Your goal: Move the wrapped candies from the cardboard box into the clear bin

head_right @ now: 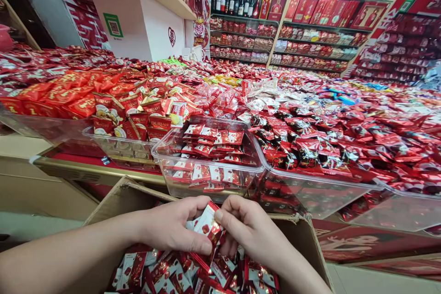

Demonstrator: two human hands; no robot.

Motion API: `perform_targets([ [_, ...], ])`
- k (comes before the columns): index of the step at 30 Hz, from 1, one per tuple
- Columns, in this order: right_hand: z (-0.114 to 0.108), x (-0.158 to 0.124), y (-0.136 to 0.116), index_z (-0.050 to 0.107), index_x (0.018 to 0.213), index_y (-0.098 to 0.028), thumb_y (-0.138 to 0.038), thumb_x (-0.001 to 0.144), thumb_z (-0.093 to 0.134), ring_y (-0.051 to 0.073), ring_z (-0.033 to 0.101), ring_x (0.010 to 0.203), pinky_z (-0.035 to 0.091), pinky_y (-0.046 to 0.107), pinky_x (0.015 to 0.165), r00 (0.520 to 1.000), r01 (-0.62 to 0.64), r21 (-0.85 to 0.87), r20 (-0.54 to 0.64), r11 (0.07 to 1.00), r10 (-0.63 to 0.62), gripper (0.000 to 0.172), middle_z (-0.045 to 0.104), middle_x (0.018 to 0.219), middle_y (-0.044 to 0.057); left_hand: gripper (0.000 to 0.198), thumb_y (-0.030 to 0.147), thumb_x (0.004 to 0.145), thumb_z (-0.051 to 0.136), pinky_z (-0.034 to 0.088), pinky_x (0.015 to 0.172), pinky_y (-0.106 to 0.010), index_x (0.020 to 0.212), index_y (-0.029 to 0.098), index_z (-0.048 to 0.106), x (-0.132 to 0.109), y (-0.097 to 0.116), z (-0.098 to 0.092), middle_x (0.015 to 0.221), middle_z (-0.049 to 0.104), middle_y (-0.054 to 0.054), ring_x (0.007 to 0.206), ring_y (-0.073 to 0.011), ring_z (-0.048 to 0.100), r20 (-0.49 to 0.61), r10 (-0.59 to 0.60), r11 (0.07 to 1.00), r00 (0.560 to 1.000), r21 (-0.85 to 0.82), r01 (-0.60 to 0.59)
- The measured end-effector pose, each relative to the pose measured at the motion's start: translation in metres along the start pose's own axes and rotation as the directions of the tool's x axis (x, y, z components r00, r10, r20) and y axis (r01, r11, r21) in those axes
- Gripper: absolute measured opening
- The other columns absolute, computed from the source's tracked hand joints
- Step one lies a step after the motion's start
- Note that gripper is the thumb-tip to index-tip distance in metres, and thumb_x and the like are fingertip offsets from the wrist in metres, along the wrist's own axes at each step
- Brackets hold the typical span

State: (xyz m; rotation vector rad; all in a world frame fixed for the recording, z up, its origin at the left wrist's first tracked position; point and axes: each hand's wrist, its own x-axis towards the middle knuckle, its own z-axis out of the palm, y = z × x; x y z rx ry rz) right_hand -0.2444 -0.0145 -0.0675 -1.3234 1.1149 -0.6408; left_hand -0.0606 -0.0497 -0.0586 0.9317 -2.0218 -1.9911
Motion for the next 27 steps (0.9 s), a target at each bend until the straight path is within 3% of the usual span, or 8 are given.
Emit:
perform_targets([
  [10, 0.000, -0.001, 0.002, 0.047, 0.072, -0.017, -0.044, 0.082, 0.050, 0.007, 0.049, 0.046, 0.036, 0.017, 0.045, 0.963, 0.175, -0.029, -0.204, 0.984, -0.177, 0.029, 0.053, 0.051, -0.004, 0.037, 0.015, 0.066, 0.064, 0.043, 0.062, -0.021, 0.097, 0.018, 0.045, 0.002, 0.001, 0.005, 0.080, 0.054, 0.003, 0.068, -0.0068, 0.051, -0.097, 0.084, 0.947, 0.992, -0.303, -0.110],
  [14, 0.002, -0.007, 0.001, 0.050, 0.074, -0.020, -0.038, 0.081, 0.054, 0.006, 0.046, 0.048, 0.036, 0.017, 0.045, 0.908, 0.306, 0.029, -0.309, 0.952, -0.283, 0.020, 0.051, 0.058, -0.004, 0.042, 0.022, 0.064, 0.070, 0.043, 0.051, -0.018, 0.099, 0.017, 0.047, 0.003, 0.001, 0.003, 0.079, 0.056, 0.001, 0.057, -0.0057, 0.054, 0.022, 0.077, 0.884, 0.997, -0.463, -0.058],
  [16, 0.001, -0.011, -0.001, 0.053, 0.093, -0.026, -0.036, 0.080, 0.056, 0.009, 0.052, 0.056, 0.042, 0.019, 0.051, 0.901, 0.380, 0.115, -0.269, 0.918, -0.340, 0.017, 0.058, 0.071, -0.002, 0.042, 0.028, 0.064, 0.071, 0.044, 0.051, -0.020, 0.098, 0.016, 0.050, 0.002, 0.000, 0.002, 0.080, 0.057, 0.000, 0.053, -0.0048, 0.053, 0.129, 0.106, 0.852, 0.986, -0.523, -0.023],
  [18, -0.003, -0.015, -0.002, 0.049, 0.113, -0.032, -0.033, 0.079, 0.057, 0.015, 0.059, 0.076, 0.048, 0.026, 0.064, 0.900, 0.425, 0.129, -0.166, 0.896, -0.403, 0.035, 0.061, 0.096, 0.004, 0.040, 0.031, 0.063, 0.071, 0.046, 0.053, -0.022, 0.096, 0.016, 0.052, 0.001, -0.002, 0.003, 0.080, 0.058, 0.000, 0.050, -0.0044, 0.052, 0.227, 0.121, 0.830, 0.966, -0.557, 0.027],
  [20, -0.007, -0.017, -0.003, 0.054, 0.112, -0.033, -0.028, 0.078, 0.058, 0.021, 0.055, 0.100, 0.047, 0.033, 0.079, 0.893, 0.449, 0.040, -0.051, 0.893, -0.447, 0.034, 0.054, 0.115, 0.006, 0.039, 0.033, 0.063, 0.071, 0.045, 0.053, -0.024, 0.093, 0.016, 0.054, 0.000, -0.003, 0.005, 0.078, 0.057, 0.000, 0.050, -0.0051, 0.051, 0.292, 0.123, 0.833, 0.949, -0.549, 0.061],
  [22, -0.011, -0.018, -0.003, 0.062, 0.100, -0.031, -0.025, 0.079, 0.057, 0.022, 0.050, 0.108, 0.044, 0.034, 0.086, 0.892, 0.450, -0.041, -0.024, 0.892, -0.451, 0.023, 0.054, 0.117, 0.005, 0.039, 0.038, 0.065, 0.070, 0.043, 0.052, -0.022, 0.092, 0.016, 0.053, -0.002, 0.000, 0.007, 0.073, 0.055, 0.001, 0.051, -0.0055, 0.049, 0.315, 0.103, 0.852, 0.943, -0.517, 0.080],
  [24, -0.015, -0.017, -0.004, 0.064, 0.091, -0.028, -0.024, 0.079, 0.058, 0.020, 0.054, 0.101, 0.046, 0.031, 0.083, 0.886, 0.442, -0.058, -0.131, 0.895, -0.446, 0.014, 0.060, 0.106, 0.004, 0.041, 0.048, 0.067, 0.064, 0.038, 0.052, -0.020, 0.092, 0.017, 0.051, -0.005, 0.007, 0.008, 0.067, 0.051, 0.003, 0.050, -0.0047, 0.045, 0.243, 0.048, 0.891, 0.969, -0.449, 0.069],
  [27, -0.018, -0.018, -0.009, 0.064, 0.082, -0.023, -0.031, 0.073, 0.065, 0.013, 0.058, 0.066, 0.048, 0.021, 0.058, 0.858, 0.391, -0.014, -0.356, 0.920, -0.370, 0.012, 0.063, 0.076, 0.002, 0.045, 0.059, 0.072, 0.051, 0.030, 0.050, -0.017, 0.088, 0.016, 0.051, -0.010, 0.023, 0.004, 0.063, 0.043, 0.005, 0.052, -0.0042, 0.035, -0.029, 0.007, 0.980, 1.000, -0.201, -0.012],
])
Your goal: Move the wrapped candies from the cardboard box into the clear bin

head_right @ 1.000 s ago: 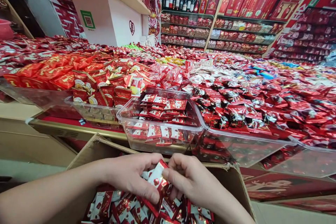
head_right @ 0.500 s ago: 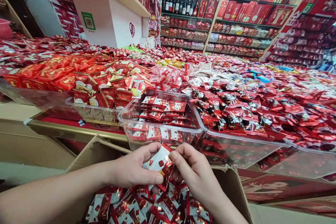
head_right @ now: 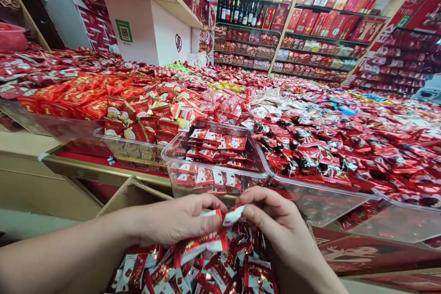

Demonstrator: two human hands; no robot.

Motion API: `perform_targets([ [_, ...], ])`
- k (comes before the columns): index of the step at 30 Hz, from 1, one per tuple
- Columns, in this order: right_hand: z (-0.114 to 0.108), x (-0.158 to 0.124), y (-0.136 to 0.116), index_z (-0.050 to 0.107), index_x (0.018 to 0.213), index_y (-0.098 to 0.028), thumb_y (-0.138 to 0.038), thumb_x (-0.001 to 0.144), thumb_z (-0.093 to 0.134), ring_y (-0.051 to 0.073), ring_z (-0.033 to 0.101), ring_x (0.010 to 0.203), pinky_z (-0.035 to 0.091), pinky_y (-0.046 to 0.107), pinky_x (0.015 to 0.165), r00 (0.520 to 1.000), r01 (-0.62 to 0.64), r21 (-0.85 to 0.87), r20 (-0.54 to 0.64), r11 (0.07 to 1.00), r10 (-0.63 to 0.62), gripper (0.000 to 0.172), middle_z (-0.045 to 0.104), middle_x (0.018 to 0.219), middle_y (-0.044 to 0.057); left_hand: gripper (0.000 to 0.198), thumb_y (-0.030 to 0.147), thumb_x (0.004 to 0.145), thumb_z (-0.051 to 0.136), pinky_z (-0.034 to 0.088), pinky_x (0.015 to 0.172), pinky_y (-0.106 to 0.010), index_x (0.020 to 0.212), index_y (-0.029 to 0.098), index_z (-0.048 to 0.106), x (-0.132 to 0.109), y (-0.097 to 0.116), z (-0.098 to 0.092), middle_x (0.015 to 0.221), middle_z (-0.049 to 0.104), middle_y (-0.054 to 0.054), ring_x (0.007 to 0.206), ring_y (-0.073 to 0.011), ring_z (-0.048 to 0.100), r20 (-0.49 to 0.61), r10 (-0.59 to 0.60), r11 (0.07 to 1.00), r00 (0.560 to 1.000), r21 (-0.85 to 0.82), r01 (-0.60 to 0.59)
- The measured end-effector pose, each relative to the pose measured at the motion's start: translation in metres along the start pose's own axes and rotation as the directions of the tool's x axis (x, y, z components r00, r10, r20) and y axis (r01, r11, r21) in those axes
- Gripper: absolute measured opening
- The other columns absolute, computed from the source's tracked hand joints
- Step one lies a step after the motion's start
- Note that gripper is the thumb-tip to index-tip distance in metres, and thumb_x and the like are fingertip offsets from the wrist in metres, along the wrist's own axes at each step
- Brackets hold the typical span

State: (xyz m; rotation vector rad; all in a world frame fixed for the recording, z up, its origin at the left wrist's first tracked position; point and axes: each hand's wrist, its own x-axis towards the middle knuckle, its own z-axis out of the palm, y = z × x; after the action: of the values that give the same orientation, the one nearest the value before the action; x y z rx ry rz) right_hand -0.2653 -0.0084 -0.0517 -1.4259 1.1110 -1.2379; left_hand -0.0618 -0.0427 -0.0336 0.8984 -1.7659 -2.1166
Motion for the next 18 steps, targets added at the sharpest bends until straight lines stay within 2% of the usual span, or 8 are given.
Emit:
perform_targets([
  [1, 0.000, 0.001, -0.003, 0.063, 0.082, -0.022, -0.033, 0.071, 0.067, 0.010, 0.055, 0.057, 0.045, 0.019, 0.050, 0.998, -0.042, 0.009, -0.043, 0.999, 0.042, 0.016, 0.061, 0.068, 0.000, 0.047, 0.061, 0.073, 0.046, 0.028, 0.050, -0.018, 0.083, 0.015, 0.051, -0.001, 0.006, -0.001, 0.063, 0.041, 0.005, 0.052, -0.0046, 0.033, -0.050, 0.037, 0.993, 0.998, 0.111, -0.032],
  [2, 0.000, 0.001, -0.005, 0.062, 0.083, -0.022, -0.034, 0.069, 0.068, 0.009, 0.052, 0.051, 0.043, 0.019, 0.046, 0.995, -0.088, 0.017, -0.054, 0.996, 0.088, 0.020, 0.059, 0.064, -0.001, 0.050, 0.063, 0.074, 0.041, 0.027, 0.049, -0.018, 0.077, 0.015, 0.052, -0.002, 0.012, -0.003, 0.062, 0.040, 0.004, 0.053, -0.0051, 0.031, -0.049, 0.066, 0.975, 0.997, 0.215, -0.054],
  [5, 0.004, 0.002, -0.008, 0.059, 0.083, -0.021, -0.035, 0.065, 0.072, 0.010, 0.052, 0.054, 0.042, 0.020, 0.048, 0.987, -0.157, 0.015, -0.032, 0.987, 0.157, 0.027, 0.059, 0.063, -0.001, 0.050, 0.062, 0.076, 0.039, 0.026, 0.048, -0.020, 0.065, 0.015, 0.047, 0.001, 0.024, -0.006, 0.059, 0.037, 0.004, 0.052, -0.0064, 0.031, 0.074, 0.059, 0.887, 0.995, 0.453, -0.087],
  [7, 0.007, 0.002, -0.005, 0.057, 0.083, -0.020, -0.037, 0.066, 0.070, 0.010, 0.051, 0.054, 0.041, 0.020, 0.047, 0.985, -0.135, 0.057, -0.099, 0.989, 0.140, 0.028, 0.058, 0.065, -0.001, 0.043, 0.057, 0.078, 0.042, 0.027, 0.049, -0.019, 0.067, 0.015, 0.047, 0.007, 0.026, -0.006, 0.060, 0.038, 0.004, 0.053, -0.0068, 0.033, 0.083, 0.087, 0.848, 0.993, 0.517, -0.118],
  [9, 0.010, 0.003, -0.001, 0.056, 0.090, -0.022, -0.041, 0.071, 0.066, 0.008, 0.045, 0.049, 0.037, 0.018, 0.043, 0.978, -0.076, 0.158, -0.179, 0.984, 0.105, 0.029, 0.055, 0.061, -0.003, 0.039, 0.052, 0.081, 0.039, 0.030, 0.052, -0.019, 0.073, 0.015, 0.048, 0.013, 0.025, -0.005, 0.063, 0.041, 0.004, 0.056, -0.0068, 0.035, 0.026, 0.195, 0.851, 0.981, 0.493, -0.182],
  [12, 0.017, 0.003, 0.002, 0.055, 0.093, -0.021, -0.042, 0.074, 0.062, 0.007, 0.043, 0.047, 0.034, 0.018, 0.043, 0.982, -0.044, 0.248, -0.168, 0.968, 0.088, 0.029, 0.050, 0.053, -0.004, 0.038, 0.050, 0.084, 0.036, 0.032, 0.056, -0.018, 0.074, 0.014, 0.047, 0.020, 0.018, -0.003, 0.065, 0.041, 0.004, 0.058, -0.0065, 0.036, -0.079, 0.347, 0.873, 0.934, 0.391, -0.292],
  [15, 0.024, 0.001, 0.001, 0.058, 0.087, -0.018, -0.040, 0.071, 0.065, 0.008, 0.044, 0.048, 0.034, 0.019, 0.044, 0.974, -0.062, 0.229, -0.200, 0.971, 0.109, 0.028, 0.051, 0.053, -0.003, 0.040, 0.051, 0.085, 0.034, 0.034, 0.059, -0.019, 0.077, 0.014, 0.047, 0.020, 0.007, -0.003, 0.068, 0.041, 0.003, 0.060, -0.0069, 0.036, -0.126, 0.352, 0.903, 0.928, 0.306, -0.301],
  [18, 0.028, 0.000, -0.001, 0.059, 0.080, -0.017, -0.042, 0.068, 0.067, 0.008, 0.045, 0.048, 0.036, 0.020, 0.045, 0.972, -0.076, 0.229, -0.200, 0.970, 0.124, 0.029, 0.050, 0.053, -0.003, 0.044, 0.052, 0.085, 0.030, 0.036, 0.066, -0.022, 0.078, 0.014, 0.050, 0.018, -0.003, -0.004, 0.071, 0.044, 0.002, 0.064, -0.0089, 0.037, -0.157, 0.320, 0.910, 0.934, 0.326, -0.257],
])
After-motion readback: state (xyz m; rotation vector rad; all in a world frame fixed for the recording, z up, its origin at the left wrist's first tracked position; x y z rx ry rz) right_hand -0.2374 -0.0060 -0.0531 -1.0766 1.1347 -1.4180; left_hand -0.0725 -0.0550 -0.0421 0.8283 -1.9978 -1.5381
